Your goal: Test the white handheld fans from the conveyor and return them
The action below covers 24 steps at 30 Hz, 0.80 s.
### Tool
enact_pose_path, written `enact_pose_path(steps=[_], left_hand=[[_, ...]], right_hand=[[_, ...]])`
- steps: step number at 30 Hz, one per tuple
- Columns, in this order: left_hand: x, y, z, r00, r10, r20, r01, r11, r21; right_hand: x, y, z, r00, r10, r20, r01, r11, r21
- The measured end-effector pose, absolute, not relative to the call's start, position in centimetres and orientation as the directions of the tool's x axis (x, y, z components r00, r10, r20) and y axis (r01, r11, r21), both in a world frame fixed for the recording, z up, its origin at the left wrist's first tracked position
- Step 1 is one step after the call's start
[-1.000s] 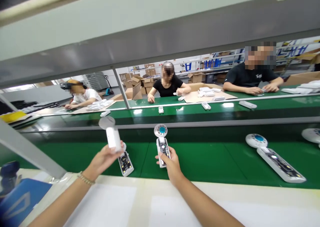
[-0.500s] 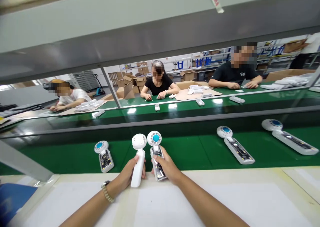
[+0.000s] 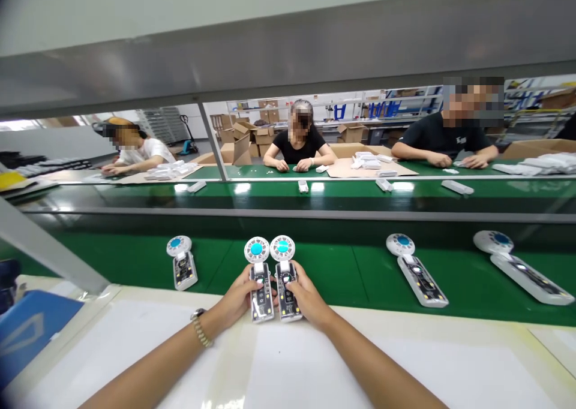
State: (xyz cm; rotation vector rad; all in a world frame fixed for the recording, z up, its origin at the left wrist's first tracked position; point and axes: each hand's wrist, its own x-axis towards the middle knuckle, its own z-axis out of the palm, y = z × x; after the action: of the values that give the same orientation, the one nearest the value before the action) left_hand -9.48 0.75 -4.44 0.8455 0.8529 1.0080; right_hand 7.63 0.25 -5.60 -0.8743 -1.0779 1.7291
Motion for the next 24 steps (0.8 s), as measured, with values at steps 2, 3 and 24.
enact_pose_path(steps=[2,3,24], left_hand=[[-9.6,0.8,-4.7,0.298,0.935,-0.194,-0.350,0.296,0.889],[-9.7,0.8,-4.8,0.301,0.934,-0.192,-0.346,0.295,0.891],[-10.1,1.0,-5.7,0.286,0.952,-0.106,-0.216,0.172,0.961]], right_hand=[[7.7,0.3,-5.7,-0.353,0.932,-0.080,-0.308,-0.197,-0.931],[7.7,0.3,-5.7,-0.349,0.935,-0.068,-0.304,-0.182,-0.935],[8.0,0.3,-5.7,-0.430,0.899,0.082,-0.309,-0.061,-0.949]])
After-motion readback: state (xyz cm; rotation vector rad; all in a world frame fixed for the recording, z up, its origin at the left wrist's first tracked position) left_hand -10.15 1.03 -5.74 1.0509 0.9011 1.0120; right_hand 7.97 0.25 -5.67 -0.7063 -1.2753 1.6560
